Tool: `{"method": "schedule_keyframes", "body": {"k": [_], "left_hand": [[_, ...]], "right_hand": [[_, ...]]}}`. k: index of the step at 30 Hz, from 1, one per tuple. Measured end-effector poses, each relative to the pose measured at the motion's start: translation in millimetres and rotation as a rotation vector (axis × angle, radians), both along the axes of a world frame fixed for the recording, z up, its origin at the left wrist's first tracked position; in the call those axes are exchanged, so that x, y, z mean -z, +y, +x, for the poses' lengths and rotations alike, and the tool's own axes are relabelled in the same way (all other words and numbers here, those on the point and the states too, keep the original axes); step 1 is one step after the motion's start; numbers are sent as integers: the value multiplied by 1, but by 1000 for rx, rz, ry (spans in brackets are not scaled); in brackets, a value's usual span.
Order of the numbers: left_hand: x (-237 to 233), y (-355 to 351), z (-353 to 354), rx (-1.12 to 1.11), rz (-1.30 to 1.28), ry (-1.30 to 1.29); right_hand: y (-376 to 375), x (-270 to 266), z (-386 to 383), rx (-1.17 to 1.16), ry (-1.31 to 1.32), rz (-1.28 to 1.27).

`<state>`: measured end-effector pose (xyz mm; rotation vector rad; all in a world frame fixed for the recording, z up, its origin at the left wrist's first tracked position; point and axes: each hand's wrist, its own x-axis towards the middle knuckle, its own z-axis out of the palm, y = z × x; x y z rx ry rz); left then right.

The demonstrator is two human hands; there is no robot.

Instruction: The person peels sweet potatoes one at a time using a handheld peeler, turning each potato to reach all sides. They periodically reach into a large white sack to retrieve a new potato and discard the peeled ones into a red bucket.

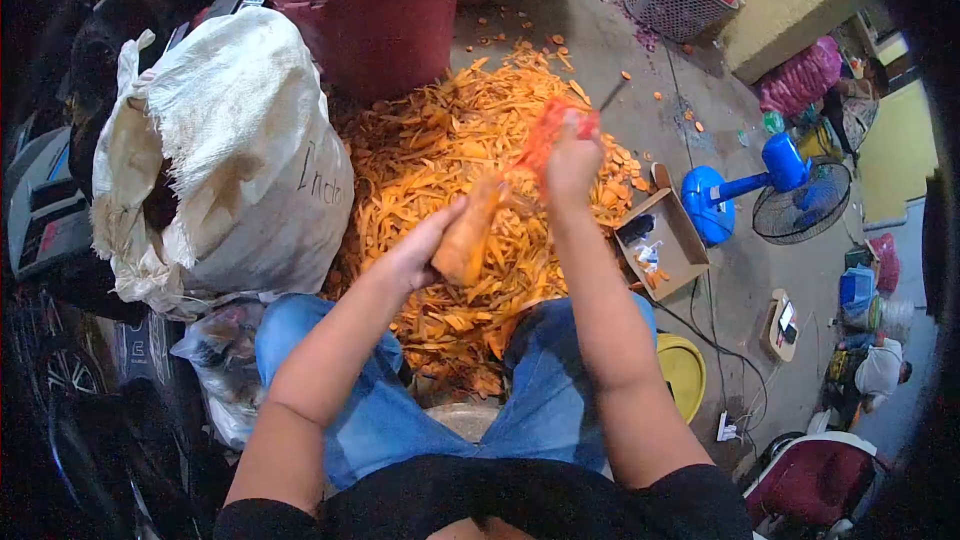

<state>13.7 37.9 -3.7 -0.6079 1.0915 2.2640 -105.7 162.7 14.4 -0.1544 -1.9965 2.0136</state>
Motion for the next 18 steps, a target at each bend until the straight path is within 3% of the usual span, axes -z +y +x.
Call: {"method": "schedule_keyframes", "body": {"k": [4,6,7,9,11,13,18], "left_hand": [[-5,1,-8,-126,132,-33],[-2,4,-8,-268,80,10],[-2,1,-7,-271,79,9],[-2,-5,-6,-1,-198,2],[-10,9,5,51,-117,-3],[-12,12,10,199,-5,-9],[4,-6,-6,-4,109,-35]], "right_hand": [[-30,6,51,-188,118,154],[-34,3,62,-263,82,404],[-35,10,56,-228,105,404],[-30,14,34,-55,128,420],[-1,35,-19,71,106,266],[17,23,-29,274,-52,291],[-7,10,10,-9,86,225]]}}
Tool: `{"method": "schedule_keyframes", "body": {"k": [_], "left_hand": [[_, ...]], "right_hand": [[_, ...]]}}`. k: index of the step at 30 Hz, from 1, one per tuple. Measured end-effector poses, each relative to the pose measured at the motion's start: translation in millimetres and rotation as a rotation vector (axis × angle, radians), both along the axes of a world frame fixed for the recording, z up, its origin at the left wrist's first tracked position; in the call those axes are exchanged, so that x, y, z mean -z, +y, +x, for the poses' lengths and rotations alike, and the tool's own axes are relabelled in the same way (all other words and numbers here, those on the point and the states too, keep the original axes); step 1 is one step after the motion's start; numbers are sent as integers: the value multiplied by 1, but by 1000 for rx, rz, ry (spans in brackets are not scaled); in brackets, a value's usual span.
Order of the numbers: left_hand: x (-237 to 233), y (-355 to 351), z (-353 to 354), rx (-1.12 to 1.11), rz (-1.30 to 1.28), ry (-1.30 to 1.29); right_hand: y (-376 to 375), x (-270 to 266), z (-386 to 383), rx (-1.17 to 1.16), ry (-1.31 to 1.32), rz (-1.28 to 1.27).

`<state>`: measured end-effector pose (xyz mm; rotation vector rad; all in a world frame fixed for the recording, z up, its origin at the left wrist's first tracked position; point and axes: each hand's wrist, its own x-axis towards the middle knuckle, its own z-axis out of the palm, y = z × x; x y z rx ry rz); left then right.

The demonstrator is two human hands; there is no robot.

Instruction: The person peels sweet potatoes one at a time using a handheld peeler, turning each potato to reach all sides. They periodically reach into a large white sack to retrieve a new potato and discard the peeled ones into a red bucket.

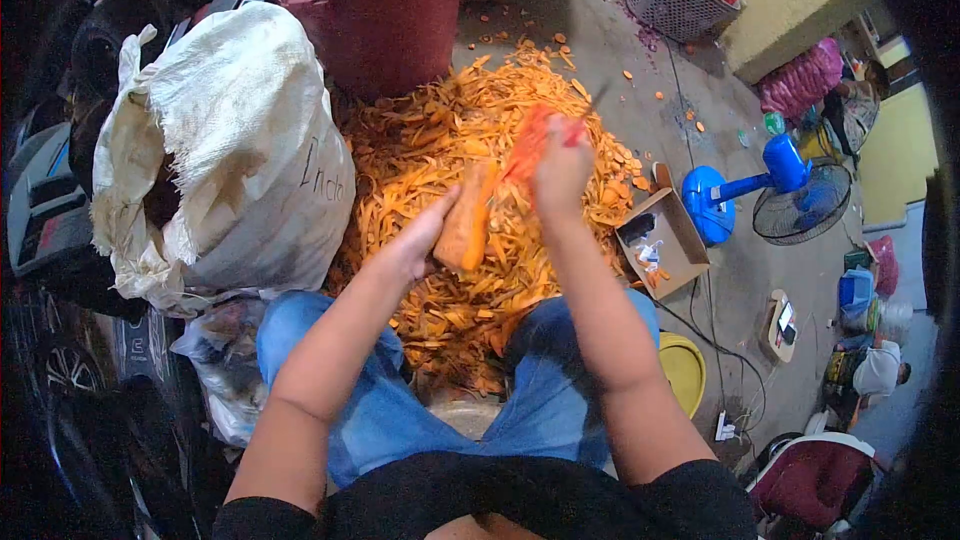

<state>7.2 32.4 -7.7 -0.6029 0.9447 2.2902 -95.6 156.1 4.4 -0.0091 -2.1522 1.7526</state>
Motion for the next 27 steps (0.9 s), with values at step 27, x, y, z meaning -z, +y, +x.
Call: {"method": "schedule_keyframes", "body": {"k": [27], "left_hand": [[-22,12,13,176,-252,32]], "right_hand": [[16,12,-32,217,-94,130]]}}
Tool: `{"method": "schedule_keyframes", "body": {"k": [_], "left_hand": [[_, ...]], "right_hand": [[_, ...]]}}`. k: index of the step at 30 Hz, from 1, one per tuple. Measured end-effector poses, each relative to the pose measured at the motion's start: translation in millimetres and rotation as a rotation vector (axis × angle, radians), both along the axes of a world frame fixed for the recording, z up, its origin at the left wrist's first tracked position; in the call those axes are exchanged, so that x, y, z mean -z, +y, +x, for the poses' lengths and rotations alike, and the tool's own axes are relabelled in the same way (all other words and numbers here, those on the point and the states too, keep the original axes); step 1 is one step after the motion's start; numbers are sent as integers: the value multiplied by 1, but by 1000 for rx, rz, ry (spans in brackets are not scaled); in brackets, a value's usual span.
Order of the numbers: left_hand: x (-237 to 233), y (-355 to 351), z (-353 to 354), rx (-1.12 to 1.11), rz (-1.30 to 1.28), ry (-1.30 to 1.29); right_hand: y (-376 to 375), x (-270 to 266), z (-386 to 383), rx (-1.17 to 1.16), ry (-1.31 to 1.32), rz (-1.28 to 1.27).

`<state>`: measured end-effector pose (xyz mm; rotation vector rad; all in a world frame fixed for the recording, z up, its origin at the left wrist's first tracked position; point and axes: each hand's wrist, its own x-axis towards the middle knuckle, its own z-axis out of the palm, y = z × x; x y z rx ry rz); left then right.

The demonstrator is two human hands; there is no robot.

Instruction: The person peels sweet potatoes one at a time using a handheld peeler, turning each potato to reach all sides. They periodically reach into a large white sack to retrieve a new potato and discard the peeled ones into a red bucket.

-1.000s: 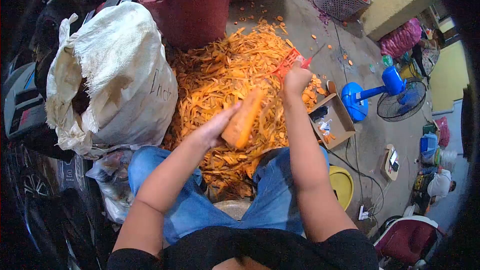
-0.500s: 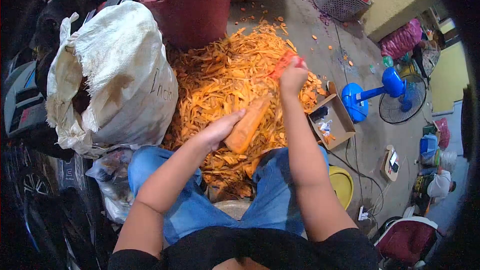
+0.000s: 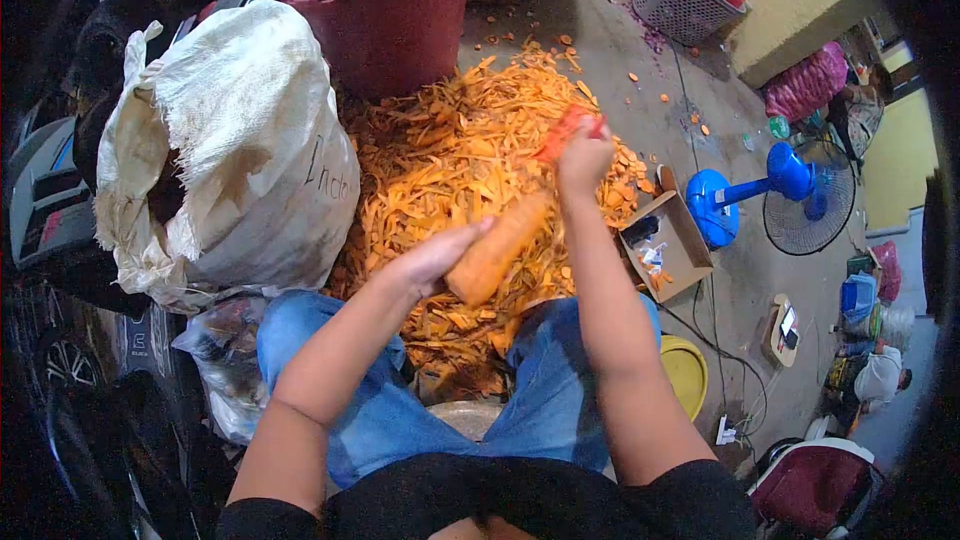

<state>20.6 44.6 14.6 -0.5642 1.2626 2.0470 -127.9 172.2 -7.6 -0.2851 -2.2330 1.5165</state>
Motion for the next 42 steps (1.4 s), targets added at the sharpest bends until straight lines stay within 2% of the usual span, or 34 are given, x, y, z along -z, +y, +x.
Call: {"method": "schedule_keyframes", "body": {"k": [1,2,3,5,6,8,9,11,13,14,16,17,18,19,20,21,22,24,25,27,29,30,32,34,35,37,38,40,42], "left_hand": [[2,4,2,68,15,57],[1,8,2,-20,101,19],[4,7,-1,-17,103,22],[17,-1,-11,-295,120,-73],[26,-7,-14,-311,155,-43],[26,-8,-17,-356,163,-39],[26,-7,-18,-397,171,-37],[21,-5,-13,-407,183,46],[23,-7,-8,-137,-23,115],[18,-2,-3,-109,-102,87],[6,6,3,-35,-31,53],[2,9,6,37,37,17],[-1,11,5,-50,127,-56],[0,8,2,-46,130,-54],[4,2,-4,-110,131,-56],[8,-3,-8,-178,130,-61],[13,-8,-11,-194,243,-58],[26,-8,-17,-277,257,-43],[29,-7,-18,-356,271,-30],[26,-9,-15,-301,216,5],[23,-11,-9,-193,111,77],[26,-12,-8,-71,38,64],[10,-1,-2,-54,17,56],[-6,1,1,5,51,20],[-3,0,-1,7,53,23],[9,-4,-8,-158,181,-11],[15,-9,-13,-186,112,-32],[16,-11,-14,-210,135,-12],[27,-14,-17,-228,158,9]], "right_hand": [[4,-2,0,4,-2,1],[8,-7,-2,47,-89,-114],[9,-14,0,89,-174,-227],[-6,-3,12,-125,60,-285],[-17,10,18,-237,152,-320],[-39,-4,64,-389,119,-119],[-42,-11,74,-390,120,-120],[-45,-19,84,-463,28,162],[-40,-11,57,-315,96,115],[-30,-5,35,-215,158,70],[7,14,-8,-5,77,109],[10,5,-4,2,73,109],[12,-12,1,13,6,-110],[14,-26,5,22,-59,-326],[9,-29,9,-5,-17,-230],[0,-34,19,-117,3,-213],[-10,-35,33,-232,23,-196],[-32,-25,62,-363,70,-64],[-39,-25,74,-364,71,-66],[-46,-27,90,-462,143,124],[-40,-10,66,-365,71,160],[-31,-6,46,-285,64,189],[-9,-20,17,-195,38,-318],[15,-10,-5,126,-59,-38],[16,-5,-6,128,-56,-37],[7,-13,6,-56,62,-181],[-3,-9,17,-251,97,-375],[-31,-36,64,-361,139,-213],[-40,-29,87,-478,63,86]]}}
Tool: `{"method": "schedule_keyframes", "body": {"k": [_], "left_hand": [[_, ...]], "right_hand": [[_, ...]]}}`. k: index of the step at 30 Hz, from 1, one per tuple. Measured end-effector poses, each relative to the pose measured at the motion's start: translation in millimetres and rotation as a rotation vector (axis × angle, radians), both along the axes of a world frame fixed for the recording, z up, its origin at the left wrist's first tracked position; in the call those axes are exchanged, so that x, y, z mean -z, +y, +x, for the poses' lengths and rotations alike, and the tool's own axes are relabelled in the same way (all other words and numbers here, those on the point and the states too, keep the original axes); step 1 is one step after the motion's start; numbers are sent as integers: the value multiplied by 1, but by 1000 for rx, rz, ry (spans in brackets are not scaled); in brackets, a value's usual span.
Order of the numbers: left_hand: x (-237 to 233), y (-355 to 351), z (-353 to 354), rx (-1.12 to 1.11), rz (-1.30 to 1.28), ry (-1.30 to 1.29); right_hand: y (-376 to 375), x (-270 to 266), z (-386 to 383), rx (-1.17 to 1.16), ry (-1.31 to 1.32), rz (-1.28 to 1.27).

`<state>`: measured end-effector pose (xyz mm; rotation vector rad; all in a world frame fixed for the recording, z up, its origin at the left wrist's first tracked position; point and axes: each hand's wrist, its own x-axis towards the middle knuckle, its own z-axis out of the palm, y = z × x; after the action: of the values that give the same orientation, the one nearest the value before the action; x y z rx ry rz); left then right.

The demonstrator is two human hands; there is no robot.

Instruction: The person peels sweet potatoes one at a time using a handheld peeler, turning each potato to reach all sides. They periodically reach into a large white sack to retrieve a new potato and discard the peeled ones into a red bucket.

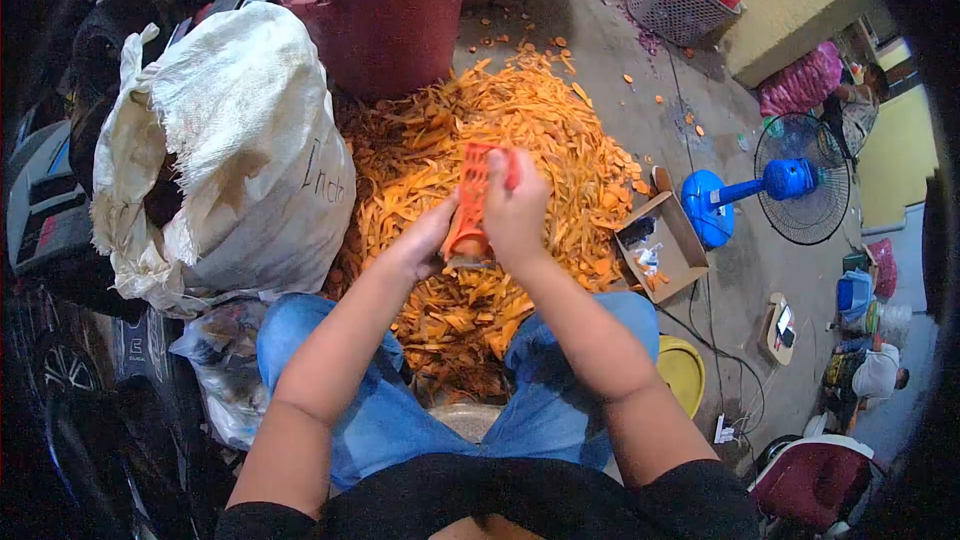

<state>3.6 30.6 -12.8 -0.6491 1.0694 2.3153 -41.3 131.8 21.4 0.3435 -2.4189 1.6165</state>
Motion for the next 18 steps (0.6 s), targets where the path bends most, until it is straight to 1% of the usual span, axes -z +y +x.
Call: {"method": "schedule_keyframes", "body": {"k": [1,2,3,4,5,6,7,8,9,11,12,13,14,15,16,17,18], "left_hand": [[21,-6,-1,90,223,141],[41,-12,-2,179,446,282],[50,-16,-2,267,669,425],[-6,5,6,91,-181,159],[-20,12,12,94,-182,158],[-28,17,17,165,-191,131],[-33,20,21,239,-199,102],[-36,21,22,294,-245,125],[-36,21,21,299,-243,125],[-35,16,15,144,-20,-17],[-23,12,9,84,-91,-43],[-16,8,6,81,-91,-44],[-11,3,3,80,-38,-7],[-10,2,1,84,16,32],[-22,6,1,50,-91,28],[-18,6,1,54,-90,31],[-15,6,1,116,-134,129]], "right_hand": [[0,2,-2,0,-1,-1],[-2,4,-6,47,-19,9],[-3,7,-14,93,-36,20],[5,11,-32,165,22,-14],[18,35,-67,254,34,-154],[34,54,-94,342,47,-295],[51,44,-98,474,-43,-191],[60,30,-97,606,-133,-84],[60,23,-95,611,-133,-82],[58,13,-88,500,-123,-235],[44,9,-79,357,-86,-536],[35,8,-65,261,-78,-400],[27,6,-46,165,-68,-265],[15,-5,-20,103,6,-145],[8,-14,-3,42,82,-22],[7,-12,-3,47,85,-21],[6,-5,-4,50,101,17]]}}
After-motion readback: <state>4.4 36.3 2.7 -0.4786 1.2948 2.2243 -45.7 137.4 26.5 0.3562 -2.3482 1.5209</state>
